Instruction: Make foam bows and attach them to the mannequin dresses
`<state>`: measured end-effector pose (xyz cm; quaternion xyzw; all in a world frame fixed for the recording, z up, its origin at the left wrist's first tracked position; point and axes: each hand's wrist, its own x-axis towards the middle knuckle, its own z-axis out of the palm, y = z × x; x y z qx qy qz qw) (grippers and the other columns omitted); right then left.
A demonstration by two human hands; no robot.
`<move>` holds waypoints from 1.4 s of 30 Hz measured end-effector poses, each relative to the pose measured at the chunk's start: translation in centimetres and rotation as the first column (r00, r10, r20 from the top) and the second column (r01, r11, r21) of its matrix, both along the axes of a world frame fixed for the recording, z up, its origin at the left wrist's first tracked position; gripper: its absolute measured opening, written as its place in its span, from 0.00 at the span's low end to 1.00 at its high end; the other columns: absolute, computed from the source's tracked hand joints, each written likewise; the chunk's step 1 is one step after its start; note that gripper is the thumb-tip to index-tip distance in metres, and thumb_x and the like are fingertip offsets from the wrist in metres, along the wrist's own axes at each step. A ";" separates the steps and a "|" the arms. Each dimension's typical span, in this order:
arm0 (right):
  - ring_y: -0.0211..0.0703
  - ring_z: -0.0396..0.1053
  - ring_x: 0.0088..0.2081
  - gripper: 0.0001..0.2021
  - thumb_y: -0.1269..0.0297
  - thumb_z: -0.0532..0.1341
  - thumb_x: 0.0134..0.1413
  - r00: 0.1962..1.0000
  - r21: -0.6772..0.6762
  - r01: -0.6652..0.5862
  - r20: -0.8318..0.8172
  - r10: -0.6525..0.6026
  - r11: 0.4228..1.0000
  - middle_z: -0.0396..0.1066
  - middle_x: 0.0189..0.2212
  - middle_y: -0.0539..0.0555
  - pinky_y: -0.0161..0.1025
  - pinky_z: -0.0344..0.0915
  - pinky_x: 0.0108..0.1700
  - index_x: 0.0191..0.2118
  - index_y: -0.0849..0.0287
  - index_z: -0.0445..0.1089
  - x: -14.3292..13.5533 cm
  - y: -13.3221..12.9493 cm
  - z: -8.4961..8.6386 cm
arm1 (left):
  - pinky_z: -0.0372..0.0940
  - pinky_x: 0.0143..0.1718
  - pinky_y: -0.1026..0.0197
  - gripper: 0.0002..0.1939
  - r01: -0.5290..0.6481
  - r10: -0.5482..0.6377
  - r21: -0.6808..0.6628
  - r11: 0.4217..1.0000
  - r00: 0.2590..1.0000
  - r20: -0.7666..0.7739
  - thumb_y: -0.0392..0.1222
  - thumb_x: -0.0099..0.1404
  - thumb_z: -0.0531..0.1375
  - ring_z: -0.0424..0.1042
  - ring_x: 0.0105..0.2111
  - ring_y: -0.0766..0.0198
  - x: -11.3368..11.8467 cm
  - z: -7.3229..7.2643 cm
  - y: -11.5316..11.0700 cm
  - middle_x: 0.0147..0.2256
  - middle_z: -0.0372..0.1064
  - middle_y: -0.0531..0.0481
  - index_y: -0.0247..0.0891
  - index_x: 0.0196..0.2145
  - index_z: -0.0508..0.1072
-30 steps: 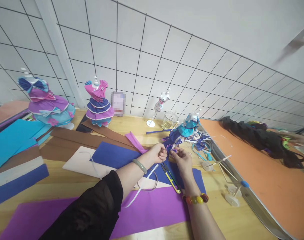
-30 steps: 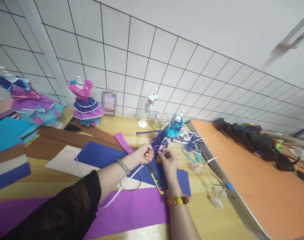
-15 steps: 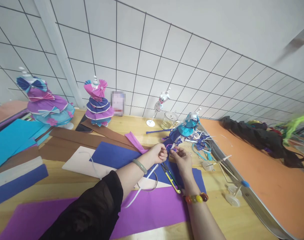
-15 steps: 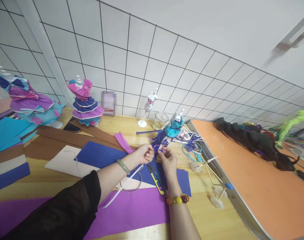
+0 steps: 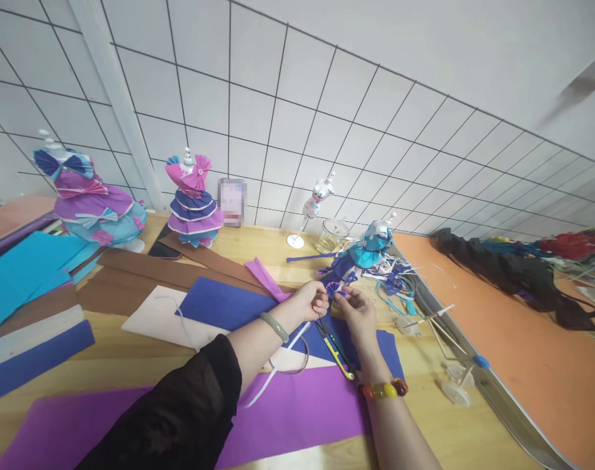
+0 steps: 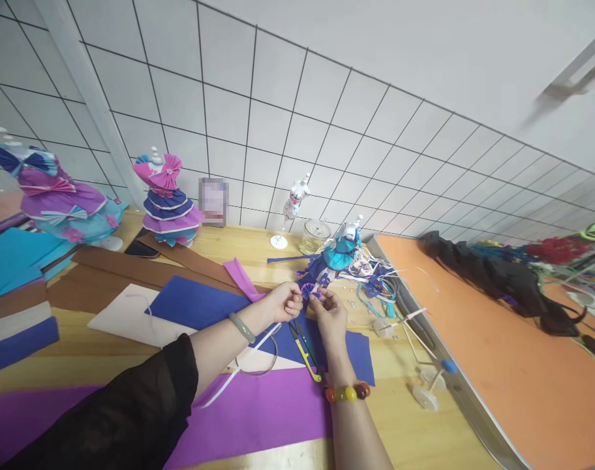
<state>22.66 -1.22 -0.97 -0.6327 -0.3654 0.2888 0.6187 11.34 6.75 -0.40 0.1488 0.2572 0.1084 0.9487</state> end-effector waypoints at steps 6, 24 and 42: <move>0.39 0.68 0.28 0.19 0.60 0.68 0.32 1.000 -0.012 0.010 -0.029 -0.011 1.000 0.71 0.27 0.51 0.36 0.64 0.32 0.35 0.60 0.68 0.2 0.2 -0.2 | 0.37 0.08 0.73 0.09 0.020 -0.019 0.025 1.000 1.000 -0.002 0.32 0.47 0.49 0.42 0.08 0.77 0.0 0.0 -0.1 0.09 0.42 0.60 0.37 0.15 0.50; 0.38 0.67 0.26 0.20 0.59 0.68 0.32 0.998 0.011 0.005 -0.063 -0.004 1.000 0.70 0.25 0.49 0.35 0.63 0.30 0.36 0.59 0.67 0.0 0.1 0.1 | 0.39 0.09 0.75 0.06 -0.031 0.027 0.090 0.995 0.998 0.048 0.32 0.57 0.52 0.44 0.09 0.79 0.3 0.3 -0.7 0.11 0.44 0.62 0.33 0.24 0.61; 0.37 0.67 0.25 0.18 0.58 0.67 0.33 0.996 0.023 -0.010 -0.094 0.012 1.000 0.70 0.26 0.50 0.37 0.65 0.30 0.34 0.59 0.67 -0.3 0.3 0.1 | 0.38 0.10 0.74 0.07 -0.049 0.044 0.105 0.993 0.997 0.056 0.34 0.59 0.53 0.44 0.09 0.78 0.5 -0.3 -0.6 0.11 0.45 0.61 0.34 0.23 0.60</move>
